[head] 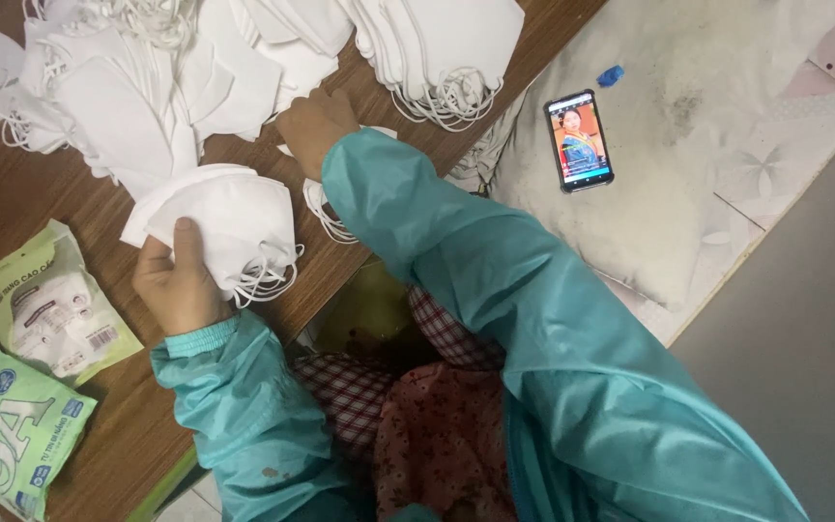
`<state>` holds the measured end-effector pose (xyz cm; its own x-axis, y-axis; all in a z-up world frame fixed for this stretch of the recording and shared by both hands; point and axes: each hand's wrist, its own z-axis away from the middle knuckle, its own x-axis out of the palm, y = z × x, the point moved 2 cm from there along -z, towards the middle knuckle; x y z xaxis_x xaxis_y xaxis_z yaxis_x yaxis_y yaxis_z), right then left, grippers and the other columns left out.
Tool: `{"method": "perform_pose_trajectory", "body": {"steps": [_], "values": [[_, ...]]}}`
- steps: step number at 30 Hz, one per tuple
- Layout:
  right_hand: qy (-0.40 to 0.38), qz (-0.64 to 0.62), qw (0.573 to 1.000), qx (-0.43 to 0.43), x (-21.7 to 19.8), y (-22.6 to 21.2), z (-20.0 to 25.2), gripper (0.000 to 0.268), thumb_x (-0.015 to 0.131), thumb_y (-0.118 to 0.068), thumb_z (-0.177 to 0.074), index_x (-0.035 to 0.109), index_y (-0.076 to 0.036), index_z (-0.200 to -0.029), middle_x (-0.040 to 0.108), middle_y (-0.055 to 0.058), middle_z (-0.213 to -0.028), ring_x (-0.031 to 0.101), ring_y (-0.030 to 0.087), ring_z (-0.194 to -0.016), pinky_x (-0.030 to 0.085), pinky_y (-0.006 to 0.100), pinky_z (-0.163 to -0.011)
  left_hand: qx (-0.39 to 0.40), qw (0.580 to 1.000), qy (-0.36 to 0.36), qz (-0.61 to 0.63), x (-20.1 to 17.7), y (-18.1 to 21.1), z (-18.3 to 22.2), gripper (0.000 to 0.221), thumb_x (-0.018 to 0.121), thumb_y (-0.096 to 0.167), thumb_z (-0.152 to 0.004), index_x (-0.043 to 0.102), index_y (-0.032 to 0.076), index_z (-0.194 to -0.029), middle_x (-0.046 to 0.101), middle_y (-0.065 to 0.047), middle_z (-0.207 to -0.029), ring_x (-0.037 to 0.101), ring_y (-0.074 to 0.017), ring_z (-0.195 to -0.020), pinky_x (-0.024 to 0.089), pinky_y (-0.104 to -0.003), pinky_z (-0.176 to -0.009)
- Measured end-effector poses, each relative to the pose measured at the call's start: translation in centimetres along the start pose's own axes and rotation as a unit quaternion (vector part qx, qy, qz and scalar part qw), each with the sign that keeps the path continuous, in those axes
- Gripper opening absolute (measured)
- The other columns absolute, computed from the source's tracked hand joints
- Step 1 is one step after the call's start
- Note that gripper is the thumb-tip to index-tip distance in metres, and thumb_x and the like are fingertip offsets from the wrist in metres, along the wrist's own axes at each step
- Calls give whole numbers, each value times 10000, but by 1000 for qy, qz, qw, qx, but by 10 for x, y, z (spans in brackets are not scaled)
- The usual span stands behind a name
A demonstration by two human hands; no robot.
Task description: Inspecting and stacking white face masks on a wooden table in a factory setting.
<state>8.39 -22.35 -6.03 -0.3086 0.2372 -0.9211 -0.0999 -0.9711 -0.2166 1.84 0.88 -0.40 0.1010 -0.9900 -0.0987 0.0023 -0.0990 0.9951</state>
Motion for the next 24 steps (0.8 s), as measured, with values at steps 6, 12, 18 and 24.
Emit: {"method": "perform_pose_trajectory", "body": {"steps": [6,12,18,24], "values": [[95,-42,994,-29,6,5,-4,197,618,-129,-872,679,-191,-1049,632,62,-1063,581,341,-1014,460,527,-786,-12,1000,-3,0,4,9,5,248,713,205,-953,758,62,-1151,761,-33,-1138,700,-113,-1034,639,-276,-940],[29,-116,992,-40,-14,5,15,623,675,-632,-875,628,-158,-1277,663,93,-1213,629,373,-1107,500,587,-815,20,1000,-6,-22,2,4,2,244,706,209,-964,754,57,-1149,757,-42,-1142,689,-117,-1042,611,-283,-964],[-15,-85,995,-42,-21,17,19,495,868,-518,-797,651,-138,-1028,708,88,-1026,668,335,-947,529,497,-707,10,1000,-14,2,1,0,-1,252,730,213,-951,754,60,-1149,762,-51,-1140,705,-129,-1033,629,-302,-957],[85,-118,988,-54,-16,18,17,398,726,-505,-927,667,-112,-933,707,107,-913,669,362,-873,524,533,-634,16,1000,-16,1,1,-4,-2,241,719,216,-963,756,58,-1140,758,-39,-1127,689,-121,-1028,614,-290,-949]]}}
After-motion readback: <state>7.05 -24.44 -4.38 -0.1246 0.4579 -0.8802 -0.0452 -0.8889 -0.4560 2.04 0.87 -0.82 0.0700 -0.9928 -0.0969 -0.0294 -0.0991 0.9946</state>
